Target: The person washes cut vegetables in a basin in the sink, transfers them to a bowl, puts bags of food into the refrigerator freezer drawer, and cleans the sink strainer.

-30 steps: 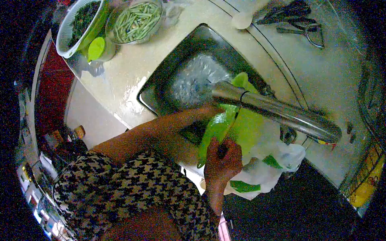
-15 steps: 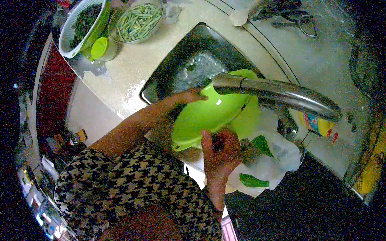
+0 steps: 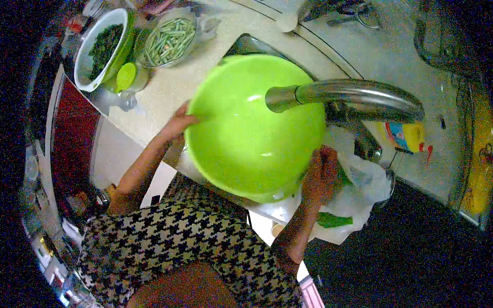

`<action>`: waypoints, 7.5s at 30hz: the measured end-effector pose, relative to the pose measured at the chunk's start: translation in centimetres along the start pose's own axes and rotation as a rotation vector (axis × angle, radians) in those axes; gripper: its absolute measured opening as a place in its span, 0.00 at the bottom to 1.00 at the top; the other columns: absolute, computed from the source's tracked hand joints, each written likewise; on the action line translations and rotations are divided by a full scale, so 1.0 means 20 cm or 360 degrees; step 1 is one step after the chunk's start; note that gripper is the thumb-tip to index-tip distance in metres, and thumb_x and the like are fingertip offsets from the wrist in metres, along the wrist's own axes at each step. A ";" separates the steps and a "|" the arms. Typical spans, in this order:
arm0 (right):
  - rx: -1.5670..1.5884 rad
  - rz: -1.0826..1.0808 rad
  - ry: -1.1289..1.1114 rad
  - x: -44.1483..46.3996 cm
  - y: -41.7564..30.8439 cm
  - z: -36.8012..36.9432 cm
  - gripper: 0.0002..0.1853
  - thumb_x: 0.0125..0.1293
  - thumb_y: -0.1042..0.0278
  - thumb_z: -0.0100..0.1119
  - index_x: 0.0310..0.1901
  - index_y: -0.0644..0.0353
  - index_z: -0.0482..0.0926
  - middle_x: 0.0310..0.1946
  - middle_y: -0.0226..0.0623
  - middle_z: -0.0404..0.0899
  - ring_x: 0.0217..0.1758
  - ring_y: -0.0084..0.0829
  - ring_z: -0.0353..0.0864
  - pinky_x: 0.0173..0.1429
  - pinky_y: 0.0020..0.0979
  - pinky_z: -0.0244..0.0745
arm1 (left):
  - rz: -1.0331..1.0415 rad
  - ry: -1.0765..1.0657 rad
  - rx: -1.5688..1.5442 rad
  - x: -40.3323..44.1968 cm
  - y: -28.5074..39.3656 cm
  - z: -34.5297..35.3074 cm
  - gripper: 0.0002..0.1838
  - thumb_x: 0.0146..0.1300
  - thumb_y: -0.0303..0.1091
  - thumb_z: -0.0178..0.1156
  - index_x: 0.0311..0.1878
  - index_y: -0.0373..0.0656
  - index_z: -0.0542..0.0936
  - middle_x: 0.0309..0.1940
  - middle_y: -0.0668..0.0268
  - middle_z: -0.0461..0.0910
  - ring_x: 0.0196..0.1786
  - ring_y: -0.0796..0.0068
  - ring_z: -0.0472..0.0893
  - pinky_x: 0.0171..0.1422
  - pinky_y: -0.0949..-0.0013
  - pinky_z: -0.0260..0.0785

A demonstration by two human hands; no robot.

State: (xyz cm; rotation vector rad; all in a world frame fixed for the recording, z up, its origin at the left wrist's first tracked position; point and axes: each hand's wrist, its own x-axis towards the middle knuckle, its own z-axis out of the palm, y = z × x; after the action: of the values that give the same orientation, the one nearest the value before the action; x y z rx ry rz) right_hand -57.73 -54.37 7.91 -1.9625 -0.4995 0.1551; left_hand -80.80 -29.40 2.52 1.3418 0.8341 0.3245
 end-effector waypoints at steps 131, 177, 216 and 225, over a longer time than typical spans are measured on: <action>-0.1113 -0.0829 -0.1177 0.45 0.86 1.37 0.13 0.57 0.72 0.45 0.44 0.53 0.75 0.42 0.44 0.74 0.44 0.41 0.76 0.40 0.39 0.75 | 0.0337 0.0009 0.0582 -0.37 -0.35 0.72 0.03 0.59 0.27 0.52 0.33 0.38 0.70 0.28 0.61 0.69 0.30 0.66 0.68 0.37 0.68 0.62; -0.0995 -0.1190 -0.0357 -0.37 1.20 0.84 0.15 0.56 0.60 0.51 0.40 0.60 0.76 0.35 0.43 0.78 0.37 0.51 0.75 0.44 0.47 0.71 | 0.0603 -0.0034 0.0866 -0.36 -0.47 0.45 0.07 0.56 0.30 0.54 0.26 0.38 0.70 0.26 0.57 0.67 0.31 0.55 0.67 0.35 0.58 0.61; -0.1068 -0.1051 -0.0866 0.28 0.84 1.59 0.11 0.55 0.69 0.50 0.41 0.57 0.76 0.41 0.46 0.76 0.45 0.41 0.74 0.52 0.35 0.69 | 0.0115 -0.0156 0.0807 -0.36 -0.65 0.51 0.07 0.51 0.29 0.58 0.24 0.41 0.70 0.25 0.59 0.68 0.29 0.58 0.70 0.33 0.60 0.62; -0.0600 -0.0483 -0.0740 0.38 0.87 0.98 0.10 0.54 0.74 0.51 0.38 0.58 0.77 0.36 0.46 0.76 0.40 0.44 0.75 0.43 0.39 0.72 | 0.0253 -0.0035 0.0667 -0.37 -0.65 0.56 0.07 0.51 0.30 0.58 0.26 0.41 0.70 0.26 0.59 0.69 0.31 0.57 0.71 0.34 0.61 0.64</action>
State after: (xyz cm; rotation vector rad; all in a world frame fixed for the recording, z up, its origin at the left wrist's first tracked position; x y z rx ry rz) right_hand -52.43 -40.95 -15.38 -2.1866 -1.1946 0.3479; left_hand -81.39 -45.40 -7.14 1.8055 0.8056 0.2659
